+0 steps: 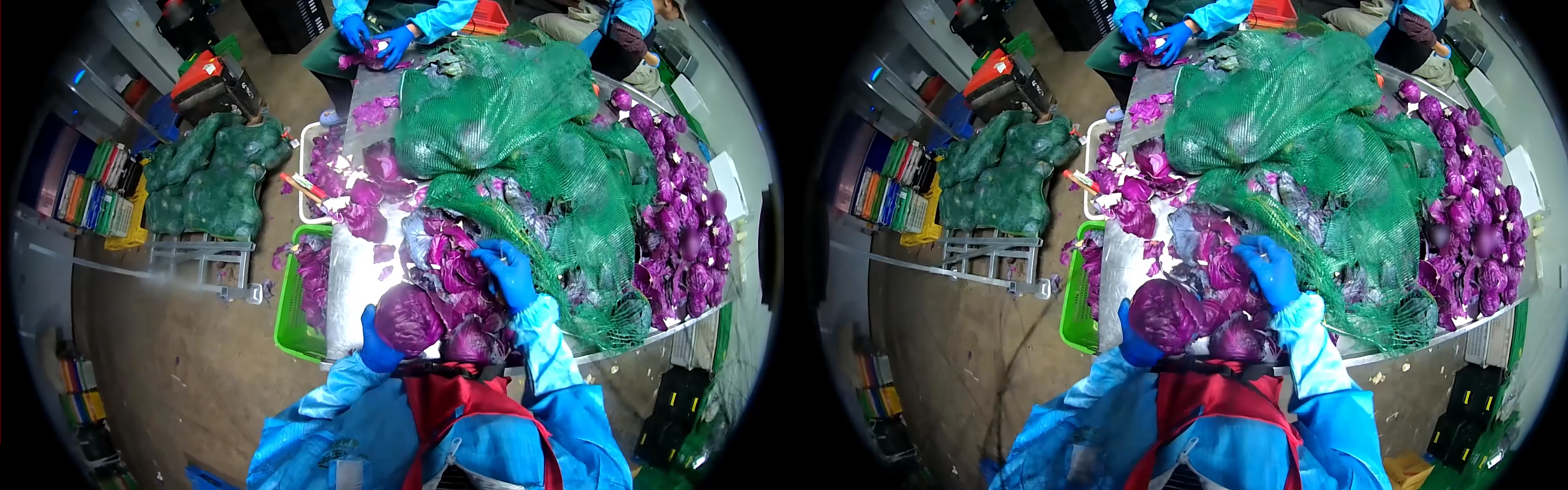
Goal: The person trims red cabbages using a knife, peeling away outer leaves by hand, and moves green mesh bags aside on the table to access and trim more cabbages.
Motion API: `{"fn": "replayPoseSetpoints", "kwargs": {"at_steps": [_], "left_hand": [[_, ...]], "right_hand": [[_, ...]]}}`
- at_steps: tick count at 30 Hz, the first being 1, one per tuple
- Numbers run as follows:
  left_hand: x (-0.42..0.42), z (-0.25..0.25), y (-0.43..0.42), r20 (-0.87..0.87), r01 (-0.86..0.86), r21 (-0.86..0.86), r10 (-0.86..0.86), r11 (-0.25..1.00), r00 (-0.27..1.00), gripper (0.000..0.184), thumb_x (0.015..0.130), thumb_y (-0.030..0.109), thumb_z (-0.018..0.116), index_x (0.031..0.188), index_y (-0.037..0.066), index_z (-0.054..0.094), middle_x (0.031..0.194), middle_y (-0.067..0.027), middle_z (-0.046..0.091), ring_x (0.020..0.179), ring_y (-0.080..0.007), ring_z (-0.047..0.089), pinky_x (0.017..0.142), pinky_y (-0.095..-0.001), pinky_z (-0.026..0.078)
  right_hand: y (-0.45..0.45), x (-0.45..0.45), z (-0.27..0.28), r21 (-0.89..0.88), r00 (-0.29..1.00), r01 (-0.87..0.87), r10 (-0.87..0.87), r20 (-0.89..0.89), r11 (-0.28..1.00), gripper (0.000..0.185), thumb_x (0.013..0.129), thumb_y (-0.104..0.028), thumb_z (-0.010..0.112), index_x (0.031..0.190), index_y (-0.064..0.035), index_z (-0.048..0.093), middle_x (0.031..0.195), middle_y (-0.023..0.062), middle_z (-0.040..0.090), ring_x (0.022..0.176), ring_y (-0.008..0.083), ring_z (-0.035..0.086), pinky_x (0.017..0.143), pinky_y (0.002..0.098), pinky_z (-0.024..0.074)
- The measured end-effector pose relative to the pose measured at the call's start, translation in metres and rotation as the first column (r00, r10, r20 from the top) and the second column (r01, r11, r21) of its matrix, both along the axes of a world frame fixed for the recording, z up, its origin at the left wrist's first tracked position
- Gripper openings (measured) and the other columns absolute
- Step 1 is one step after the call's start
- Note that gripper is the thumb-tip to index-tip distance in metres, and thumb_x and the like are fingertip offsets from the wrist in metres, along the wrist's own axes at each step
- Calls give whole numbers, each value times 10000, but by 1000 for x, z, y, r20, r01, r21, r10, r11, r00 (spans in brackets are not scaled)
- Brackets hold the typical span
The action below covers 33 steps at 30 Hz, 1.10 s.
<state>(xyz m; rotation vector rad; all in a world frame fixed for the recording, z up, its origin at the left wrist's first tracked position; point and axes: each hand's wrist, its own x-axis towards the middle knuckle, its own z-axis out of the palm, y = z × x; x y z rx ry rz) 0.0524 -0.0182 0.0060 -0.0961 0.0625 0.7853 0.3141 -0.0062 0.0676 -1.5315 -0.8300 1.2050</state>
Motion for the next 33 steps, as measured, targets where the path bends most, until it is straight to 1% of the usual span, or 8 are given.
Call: {"fn": "replayPoseSetpoints", "kwargs": {"at_steps": [7,12,16,18,20,27,29,33], "left_hand": [[5,42,19,-359,126,168,-58,978,932,897,713,461,660,1400,40,266,1384,-176,373,1263,-334,397,1065,-477,324],[-5,48,21,-464,147,281,0,949,886,901,691,381,714,1394,29,273,1376,-172,382,1259,-323,403,1068,-464,320],[-11,25,17,-319,85,239,-4,967,948,867,716,398,692,1390,38,283,1379,-163,381,1270,-316,390,1076,-451,310],[-10,30,21,-393,69,253,37,965,919,864,721,411,688,1389,42,285,1375,-160,384,1267,-313,392,1074,-449,313],[-7,37,24,-463,49,267,84,963,882,861,725,423,684,1389,46,287,1372,-157,387,1265,-311,395,1072,-446,317],[9,56,30,-560,73,411,188,909,807,965,607,207,817,1391,55,273,1327,-122,415,1226,-269,427,1043,-394,359],[8,56,29,-630,100,460,245,882,737,980,597,218,832,1386,49,277,1323,-122,417,1221,-263,430,1037,-383,365],[7,60,31,-706,159,532,333,832,625,954,616,252,817,1388,70,287,1318,-113,436,1209,-249,447,1028,-372,385]], "right_hand": [[-17,-56,36,159,909,-398,365,201,904,309,778,-75,700,1069,-23,613,1020,51,599,946,137,542,853,282,426],[-23,-54,19,-17,955,9,-13,-297,1000,190,772,-125,689,924,-23,639,825,17,619,778,117,584,712,260,458],[-3,-13,7,-136,439,434,-341,-831,891,216,825,-173,607,990,-35,619,791,30,620,638,121,570,545,265,462],[-2,9,11,32,915,318,-298,-273,947,354,843,-150,626,1150,0,532,921,72,634,793,130,596,687,274,489],[-11,8,6,203,950,136,-186,252,970,470,837,-151,656,1234,16,469,1077,105,597,970,153,562,857,301,457],[-25,-66,32,100,946,-323,321,40,941,576,818,-173,693,1313,-27,437,1265,119,516,1174,168,459,993,299,369],[-25,-65,32,81,945,-328,328,8,941,565,818,-161,690,1324,-81,450,869,22,556,708,81,457,622,232,355],[-23,-64,38,-14,933,-321,313,-178,947,558,834,-156,661,1343,-111,436,596,-26,538,447,61,457,427,200,351]]}}
